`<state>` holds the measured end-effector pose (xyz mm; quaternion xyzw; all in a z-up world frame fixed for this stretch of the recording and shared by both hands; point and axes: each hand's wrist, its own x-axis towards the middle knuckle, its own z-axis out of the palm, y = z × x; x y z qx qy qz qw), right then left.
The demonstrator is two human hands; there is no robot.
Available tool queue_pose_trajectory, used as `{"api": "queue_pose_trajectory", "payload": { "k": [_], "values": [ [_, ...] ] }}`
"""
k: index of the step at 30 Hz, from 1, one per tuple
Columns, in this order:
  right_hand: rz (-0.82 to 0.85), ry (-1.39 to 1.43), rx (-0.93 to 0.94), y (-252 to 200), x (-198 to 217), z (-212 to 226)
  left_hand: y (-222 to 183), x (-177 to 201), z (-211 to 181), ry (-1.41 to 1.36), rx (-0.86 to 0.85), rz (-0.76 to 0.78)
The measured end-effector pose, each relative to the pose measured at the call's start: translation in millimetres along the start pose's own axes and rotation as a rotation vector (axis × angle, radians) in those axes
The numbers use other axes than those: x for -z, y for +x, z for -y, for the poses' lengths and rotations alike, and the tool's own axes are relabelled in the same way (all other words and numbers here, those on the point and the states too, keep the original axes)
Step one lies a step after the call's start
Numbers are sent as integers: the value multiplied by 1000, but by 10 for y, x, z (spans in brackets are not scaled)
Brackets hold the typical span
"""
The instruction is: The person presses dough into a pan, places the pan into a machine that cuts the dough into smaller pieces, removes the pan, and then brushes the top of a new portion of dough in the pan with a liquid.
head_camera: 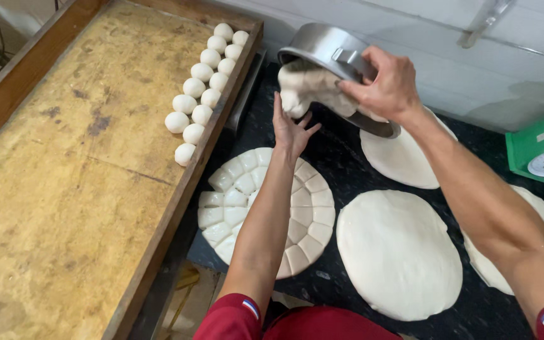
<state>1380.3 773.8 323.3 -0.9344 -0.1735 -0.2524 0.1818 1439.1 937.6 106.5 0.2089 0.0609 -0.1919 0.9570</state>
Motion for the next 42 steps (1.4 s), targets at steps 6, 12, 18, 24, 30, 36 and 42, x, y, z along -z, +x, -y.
{"api": "queue_pose_trajectory", "payload": {
  "k": [6, 12, 18, 24, 30, 36, 42],
  "values": [
    [67, -8, 48, -179, -431, 202, -177, 369, -54, -35, 44, -153],
    [58, -16, -44, 7, -308, -113, -71, 260, -185, 628, 102, -452],
    [-97, 38, -79, 43, -168, -399, -88, 348, -510, 805, 125, -321],
    [-203, 8, -54, 147, -3, -466, -266, 374, -485, 1186, -64, -467],
    [-216, 28, -35, 74, 448, -295, -355, 194, -747, 1360, 112, -431],
    [-258, 113, -102, -372, 1168, -217, -556, 75, -802, 1860, -470, -533],
    [-435, 580, -597, -1144, 2007, -267, -673, -399, 400, 1373, -264, -16]
  ]
}}
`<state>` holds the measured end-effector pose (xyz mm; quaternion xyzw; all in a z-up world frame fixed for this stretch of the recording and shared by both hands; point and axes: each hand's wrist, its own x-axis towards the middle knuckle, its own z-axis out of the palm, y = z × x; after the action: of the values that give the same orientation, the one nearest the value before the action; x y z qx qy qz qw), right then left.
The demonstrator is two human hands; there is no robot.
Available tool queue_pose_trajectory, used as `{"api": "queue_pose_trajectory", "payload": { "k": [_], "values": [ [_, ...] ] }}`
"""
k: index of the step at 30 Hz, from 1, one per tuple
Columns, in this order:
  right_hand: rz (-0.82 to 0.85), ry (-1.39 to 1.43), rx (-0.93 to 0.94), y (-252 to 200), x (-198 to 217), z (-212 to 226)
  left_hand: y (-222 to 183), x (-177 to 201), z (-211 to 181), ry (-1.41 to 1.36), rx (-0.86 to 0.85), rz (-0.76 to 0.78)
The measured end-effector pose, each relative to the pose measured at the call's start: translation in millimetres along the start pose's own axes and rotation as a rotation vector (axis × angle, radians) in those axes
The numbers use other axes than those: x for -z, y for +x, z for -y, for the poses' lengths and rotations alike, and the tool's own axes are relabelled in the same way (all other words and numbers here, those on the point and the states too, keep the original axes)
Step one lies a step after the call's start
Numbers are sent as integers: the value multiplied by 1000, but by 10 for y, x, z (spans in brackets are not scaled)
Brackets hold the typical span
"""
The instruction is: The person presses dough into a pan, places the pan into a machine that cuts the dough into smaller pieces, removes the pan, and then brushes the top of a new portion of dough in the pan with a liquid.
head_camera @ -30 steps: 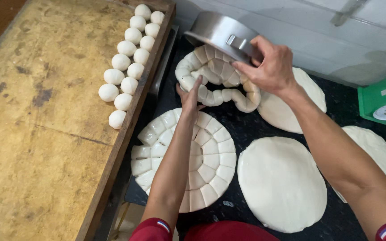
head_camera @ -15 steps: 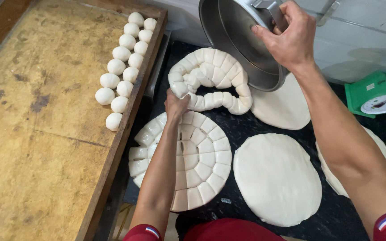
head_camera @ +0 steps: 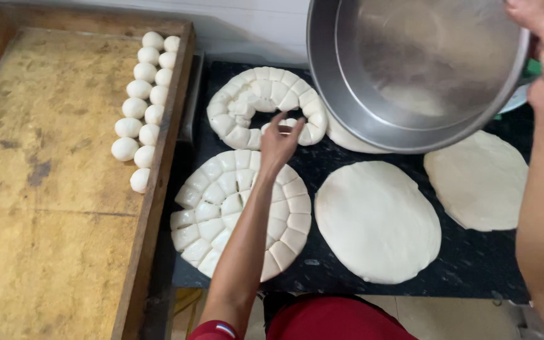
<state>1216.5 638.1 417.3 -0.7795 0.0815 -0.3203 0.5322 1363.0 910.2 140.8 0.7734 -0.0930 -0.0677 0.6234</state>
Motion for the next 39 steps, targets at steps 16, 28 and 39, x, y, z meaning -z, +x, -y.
{"api": "queue_pose_trajectory", "payload": {
  "k": [16, 28, 39],
  "values": [
    [-629, 358, -518, -2121, 4261, -1631, -1932, -3281, -936, -296, 120, 235],
    [-835, 460, -857, -3981, 6681, -3432, -3422, -5781, -1078, 213, -23, 295],
    [-613, -160, -1111, -3396, 6938, -3752, -3044, -5984, -799, 151, -258, 596]
  ]
}}
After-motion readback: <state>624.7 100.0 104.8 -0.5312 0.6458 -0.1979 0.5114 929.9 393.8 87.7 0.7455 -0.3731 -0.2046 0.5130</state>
